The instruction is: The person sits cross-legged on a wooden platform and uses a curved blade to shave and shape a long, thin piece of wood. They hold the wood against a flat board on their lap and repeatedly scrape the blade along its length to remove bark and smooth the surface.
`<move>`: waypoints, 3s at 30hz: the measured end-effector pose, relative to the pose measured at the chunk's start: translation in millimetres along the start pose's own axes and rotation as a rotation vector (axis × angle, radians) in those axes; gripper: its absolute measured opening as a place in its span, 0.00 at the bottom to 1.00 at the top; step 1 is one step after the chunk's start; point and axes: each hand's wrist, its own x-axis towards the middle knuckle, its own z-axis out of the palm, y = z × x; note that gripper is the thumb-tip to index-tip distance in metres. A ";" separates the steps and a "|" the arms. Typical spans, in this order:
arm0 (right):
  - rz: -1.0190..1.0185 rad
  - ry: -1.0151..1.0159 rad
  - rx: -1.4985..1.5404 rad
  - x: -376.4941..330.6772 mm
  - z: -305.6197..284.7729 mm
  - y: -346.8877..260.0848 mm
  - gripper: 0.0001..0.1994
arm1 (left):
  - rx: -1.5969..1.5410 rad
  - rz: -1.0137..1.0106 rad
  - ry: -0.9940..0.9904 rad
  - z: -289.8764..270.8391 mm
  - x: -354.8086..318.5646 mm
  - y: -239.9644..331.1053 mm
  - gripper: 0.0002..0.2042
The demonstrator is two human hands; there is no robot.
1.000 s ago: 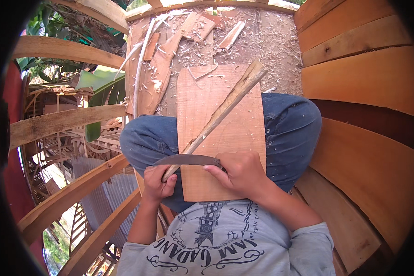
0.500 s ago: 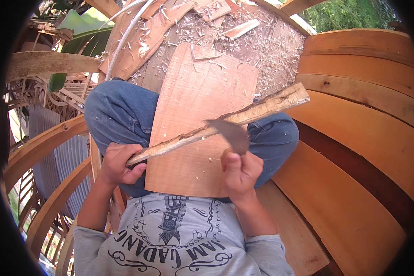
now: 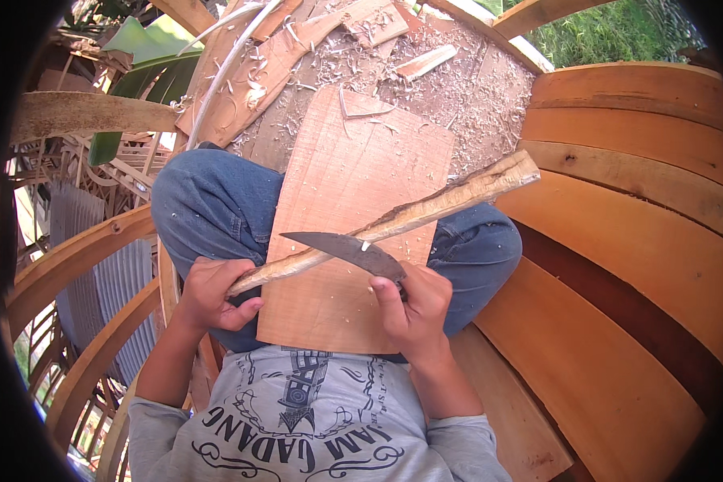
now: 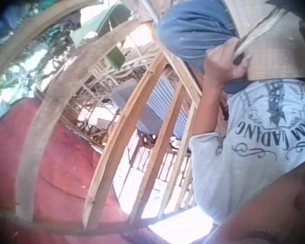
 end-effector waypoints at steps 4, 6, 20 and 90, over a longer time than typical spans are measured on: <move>-0.030 -0.033 0.014 2.3 3.3 1.9 0.09 | 0.023 -0.004 -0.036 -4.3 2.7 0.3 0.15; -0.022 -0.041 0.078 4.5 -0.2 -0.5 0.08 | 0.002 -0.021 -0.041 -3.5 -1.3 -0.9 0.15; 0.251 -0.021 0.369 -6.9 5.7 0.6 0.09 | -0.025 -0.022 -0.056 -5.9 3.5 1.0 0.17; 0.527 0.022 0.923 -25.5 -0.3 -14.3 0.11 | -0.147 -0.098 -0.095 -5.0 3.7 -1.4 0.22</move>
